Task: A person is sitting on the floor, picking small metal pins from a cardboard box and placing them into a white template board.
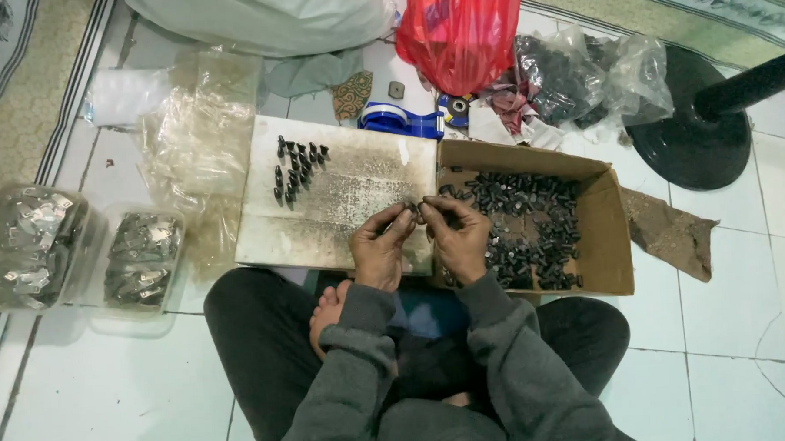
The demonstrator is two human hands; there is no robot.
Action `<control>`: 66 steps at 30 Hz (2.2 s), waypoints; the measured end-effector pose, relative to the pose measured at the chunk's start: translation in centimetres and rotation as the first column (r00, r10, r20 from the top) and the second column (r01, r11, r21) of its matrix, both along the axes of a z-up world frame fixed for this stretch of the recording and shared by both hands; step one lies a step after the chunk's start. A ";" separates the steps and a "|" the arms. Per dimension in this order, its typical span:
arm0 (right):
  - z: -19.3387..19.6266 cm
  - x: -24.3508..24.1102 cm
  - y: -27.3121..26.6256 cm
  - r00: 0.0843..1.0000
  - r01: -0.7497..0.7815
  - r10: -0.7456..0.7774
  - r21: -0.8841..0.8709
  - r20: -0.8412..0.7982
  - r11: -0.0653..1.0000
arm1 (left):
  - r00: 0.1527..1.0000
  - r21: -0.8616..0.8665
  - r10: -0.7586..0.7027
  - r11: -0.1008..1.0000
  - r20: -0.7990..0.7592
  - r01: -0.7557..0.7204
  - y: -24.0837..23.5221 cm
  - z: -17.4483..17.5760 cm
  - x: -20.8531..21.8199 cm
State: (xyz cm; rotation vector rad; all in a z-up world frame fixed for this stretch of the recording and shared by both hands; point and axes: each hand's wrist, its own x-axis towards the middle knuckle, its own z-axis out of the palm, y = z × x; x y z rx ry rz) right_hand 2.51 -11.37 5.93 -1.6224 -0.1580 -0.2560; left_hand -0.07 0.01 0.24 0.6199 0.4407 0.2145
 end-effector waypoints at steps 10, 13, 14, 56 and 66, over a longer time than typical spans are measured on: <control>-0.2 -0.8 0.7 0.998 0.060 -0.060 0.036 -0.013 0.998 | 0.994 0.201 -0.060 0.979 0.088 0.041 0.8 -0.4 -0.6; 0.4 -1.1 0.9 0.997 0.079 -0.079 0.011 -0.021 0.997 | 0.996 0.211 -0.034 0.977 0.077 0.017 0.8 0.7 -0.8; 0.7 -1.1 0.9 0.997 0.077 -0.077 -0.005 -0.023 0.997 | 0.999 0.194 -0.007 0.981 0.051 -0.003 0.7 0.9 -0.9; -1.3 1.6 -3.1 0.880 -0.392 0.372 -0.008 -0.296 0.920 | 0.982 0.142 -0.173 0.973 -0.075 0.183 3.0 1.7 -1.7; -6.9 -0.6 5.1 0.970 -0.088 0.096 0.043 -0.224 0.995 | 0.961 0.765 0.277 0.617 0.012 -0.188 5.1 1.3 -2.2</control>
